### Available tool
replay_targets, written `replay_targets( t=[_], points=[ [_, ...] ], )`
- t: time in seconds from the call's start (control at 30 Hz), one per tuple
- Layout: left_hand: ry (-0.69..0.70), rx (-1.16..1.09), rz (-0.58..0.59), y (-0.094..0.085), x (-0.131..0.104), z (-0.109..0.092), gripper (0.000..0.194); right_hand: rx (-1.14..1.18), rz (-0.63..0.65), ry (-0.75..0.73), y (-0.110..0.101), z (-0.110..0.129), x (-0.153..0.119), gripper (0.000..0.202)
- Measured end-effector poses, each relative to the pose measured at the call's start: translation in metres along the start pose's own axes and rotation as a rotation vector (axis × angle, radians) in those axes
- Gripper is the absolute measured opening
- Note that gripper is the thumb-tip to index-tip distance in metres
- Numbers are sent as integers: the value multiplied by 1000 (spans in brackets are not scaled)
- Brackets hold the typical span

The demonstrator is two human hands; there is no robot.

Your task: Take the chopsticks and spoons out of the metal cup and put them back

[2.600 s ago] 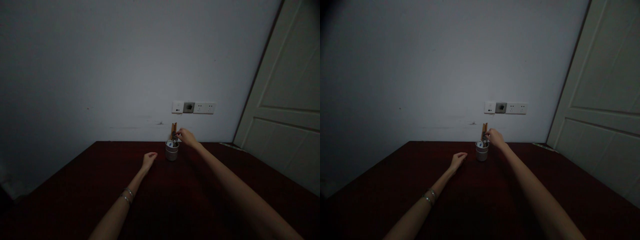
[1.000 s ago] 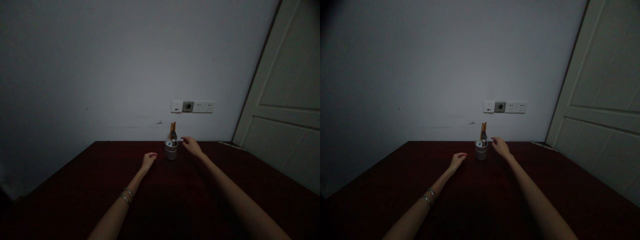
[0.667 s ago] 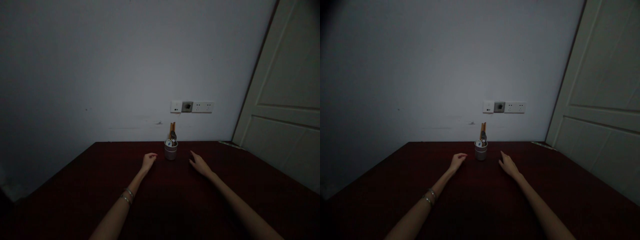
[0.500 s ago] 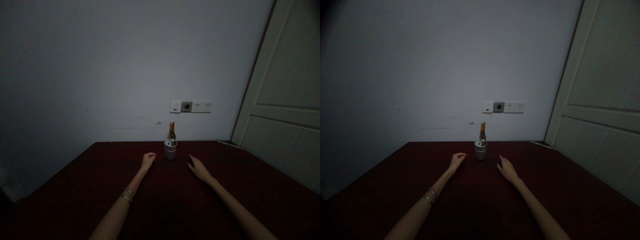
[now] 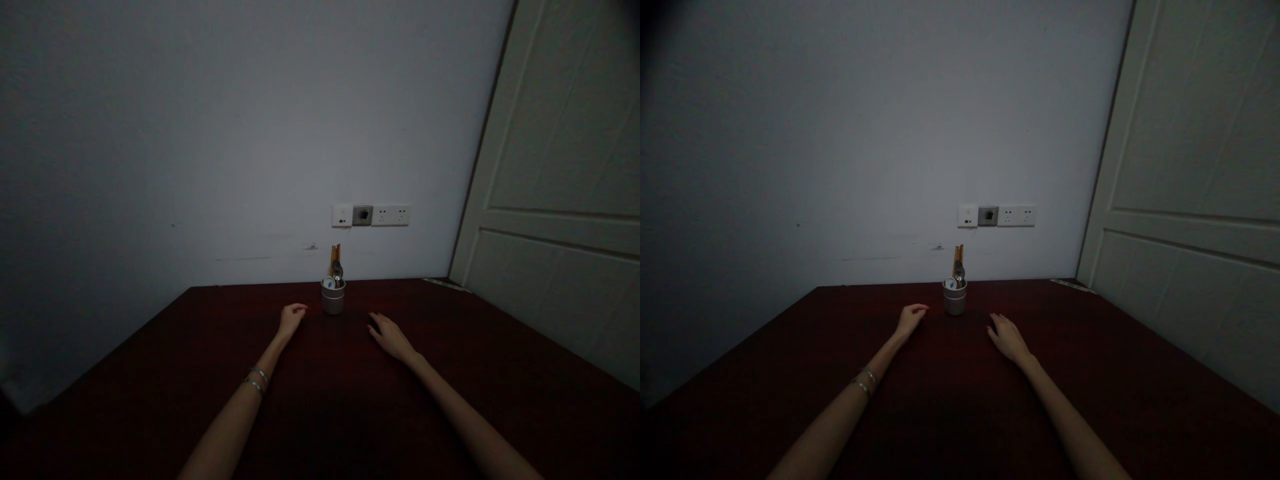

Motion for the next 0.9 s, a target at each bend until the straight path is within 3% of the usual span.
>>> replay_targets(
  t=[0.53, 0.9],
  points=[
    [-13, -14, 4, -4, -7, 0, 17, -29, -31, -24, -7, 8, -5, 41],
    [-34, -31, -14, -7, -19, -14, 26, -19, -24, -9, -5, 5, -4, 41]
  ],
)
Point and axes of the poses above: each hand's wrist, its own x-axis towards the middle knuckle, its own y-axis out of the palm, z = x × y, the point moved 5 cm from there along x, towards the middle knuckle, and after that the axes turned 5 degrees about -y, right-handed, at the moved point
